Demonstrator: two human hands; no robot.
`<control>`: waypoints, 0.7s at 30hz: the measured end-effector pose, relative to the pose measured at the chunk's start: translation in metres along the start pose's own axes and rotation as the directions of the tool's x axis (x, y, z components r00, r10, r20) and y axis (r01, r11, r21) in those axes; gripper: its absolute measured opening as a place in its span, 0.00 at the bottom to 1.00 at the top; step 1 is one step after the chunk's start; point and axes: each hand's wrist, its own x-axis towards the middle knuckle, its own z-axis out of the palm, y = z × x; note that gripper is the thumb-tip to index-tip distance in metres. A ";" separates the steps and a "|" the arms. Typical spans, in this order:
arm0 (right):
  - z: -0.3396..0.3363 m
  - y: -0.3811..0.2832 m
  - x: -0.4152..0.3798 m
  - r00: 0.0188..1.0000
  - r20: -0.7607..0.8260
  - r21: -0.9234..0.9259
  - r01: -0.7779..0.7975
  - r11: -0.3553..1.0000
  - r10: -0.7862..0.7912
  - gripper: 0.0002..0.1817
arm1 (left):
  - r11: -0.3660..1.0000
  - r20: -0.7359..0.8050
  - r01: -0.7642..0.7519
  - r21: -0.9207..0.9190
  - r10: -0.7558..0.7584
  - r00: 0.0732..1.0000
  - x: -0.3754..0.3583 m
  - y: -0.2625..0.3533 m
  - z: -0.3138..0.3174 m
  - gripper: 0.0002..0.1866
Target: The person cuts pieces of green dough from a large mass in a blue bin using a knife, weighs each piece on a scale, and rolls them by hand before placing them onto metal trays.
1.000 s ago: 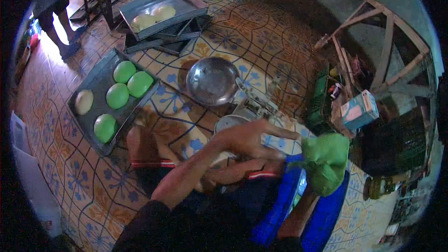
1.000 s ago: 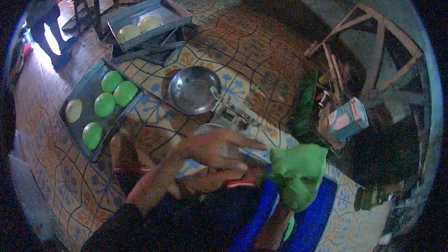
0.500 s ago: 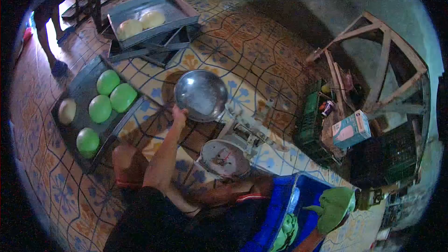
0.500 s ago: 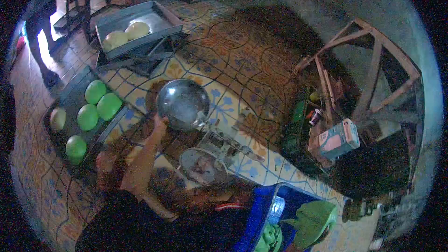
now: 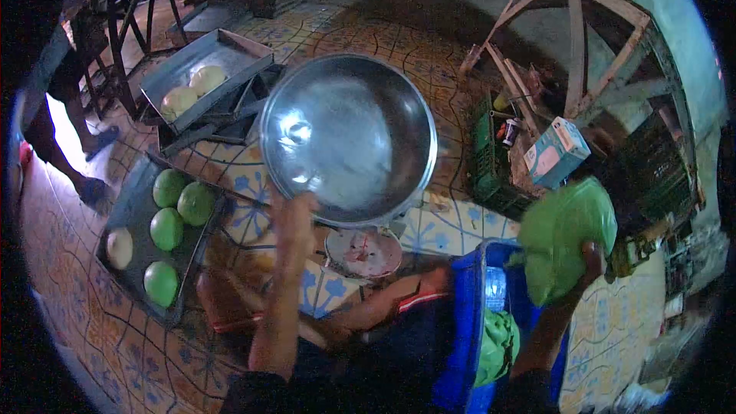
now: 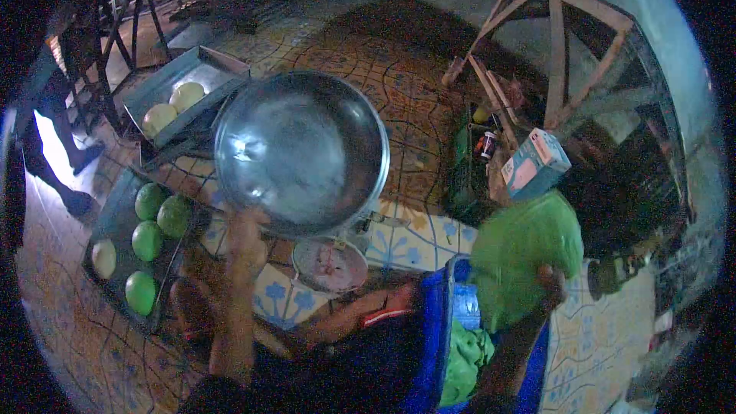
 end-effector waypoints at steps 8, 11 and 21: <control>0.139 -0.017 0.054 0.895 0.425 -0.200 0.237 0.951 -0.133 0.31 | 0.445 0.581 -0.835 0.325 0.602 0.547 0.068 -0.174 -0.019 0.22; 0.185 0.043 0.093 0.738 0.648 -0.281 0.460 0.842 -0.187 0.43 | 0.960 0.507 -0.270 -0.076 0.271 0.818 0.054 -0.143 -0.020 0.21; 0.231 0.080 0.092 0.512 0.782 -0.600 0.772 0.209 0.356 0.47 | 0.999 0.463 -0.006 0.049 -0.018 0.886 0.028 -0.119 0.005 0.21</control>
